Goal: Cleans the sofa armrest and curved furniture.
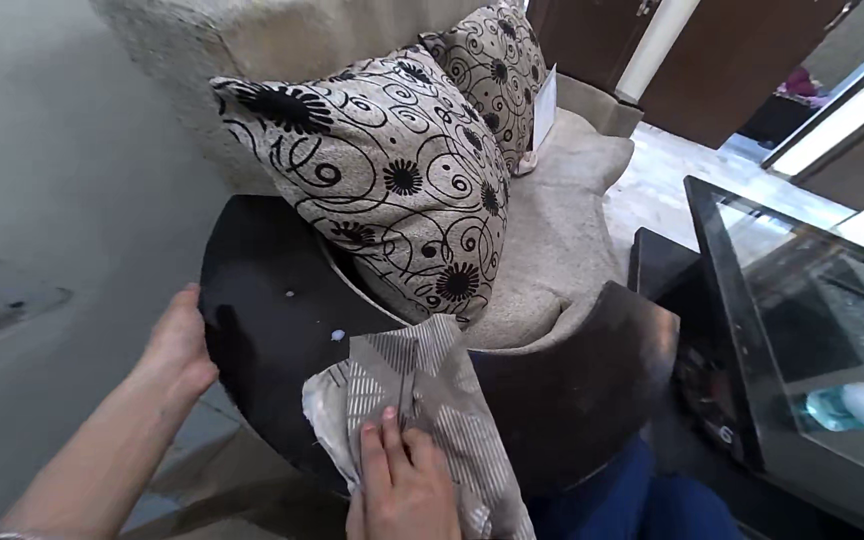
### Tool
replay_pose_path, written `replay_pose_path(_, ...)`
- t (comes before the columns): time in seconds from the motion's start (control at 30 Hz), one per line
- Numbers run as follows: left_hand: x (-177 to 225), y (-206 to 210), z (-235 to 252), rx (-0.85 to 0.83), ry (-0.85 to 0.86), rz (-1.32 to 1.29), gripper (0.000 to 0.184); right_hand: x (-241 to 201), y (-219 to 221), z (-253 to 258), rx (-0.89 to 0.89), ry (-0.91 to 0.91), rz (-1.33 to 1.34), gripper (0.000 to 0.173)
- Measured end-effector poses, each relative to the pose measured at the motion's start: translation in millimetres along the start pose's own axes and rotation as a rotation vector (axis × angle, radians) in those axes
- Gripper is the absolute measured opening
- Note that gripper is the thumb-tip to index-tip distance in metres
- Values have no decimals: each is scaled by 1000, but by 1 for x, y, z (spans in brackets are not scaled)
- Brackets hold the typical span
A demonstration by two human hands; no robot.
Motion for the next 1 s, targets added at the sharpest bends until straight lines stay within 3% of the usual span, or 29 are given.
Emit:
replay_pose_path(0.17,0,0,2,-29,34,13,49,36,-19,-3,-244,106,30,55)
replay_pose_path(0.33,0,-1,3,-32,35,13,46,35,-17,-16,-125,38,-78,51)
replay_pose_path(0.43,1,-1,1,-27,25,17,48,58,-36,-17,-124,31,-68,51)
replay_pose_path(0.53,1,-2,-1,-8,42,43,50,106,-57,-12,-36,38,-133,56)
replay_pose_path(0.63,2,-2,-7,-11,60,50,47,184,-79,9,87,13,-286,58)
replay_pose_path(0.8,2,-3,-6,-4,40,27,53,312,-121,82,-29,179,-320,52)
replay_pose_path(0.9,1,-2,-1,4,38,35,52,340,-122,110,-39,299,-294,51)
replay_pose_path(1.0,0,-2,0,11,19,20,55,324,-117,107,-1,391,-320,49)
Point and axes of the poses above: each hand's wrist, its own z-axis towards the middle knuckle, its own y-axis out of the palm, x = y × z, the point moved 2 cm from there along z, towards the middle knuckle, and after that the axes turned 14 degrees about x, right-handed, at the moved point
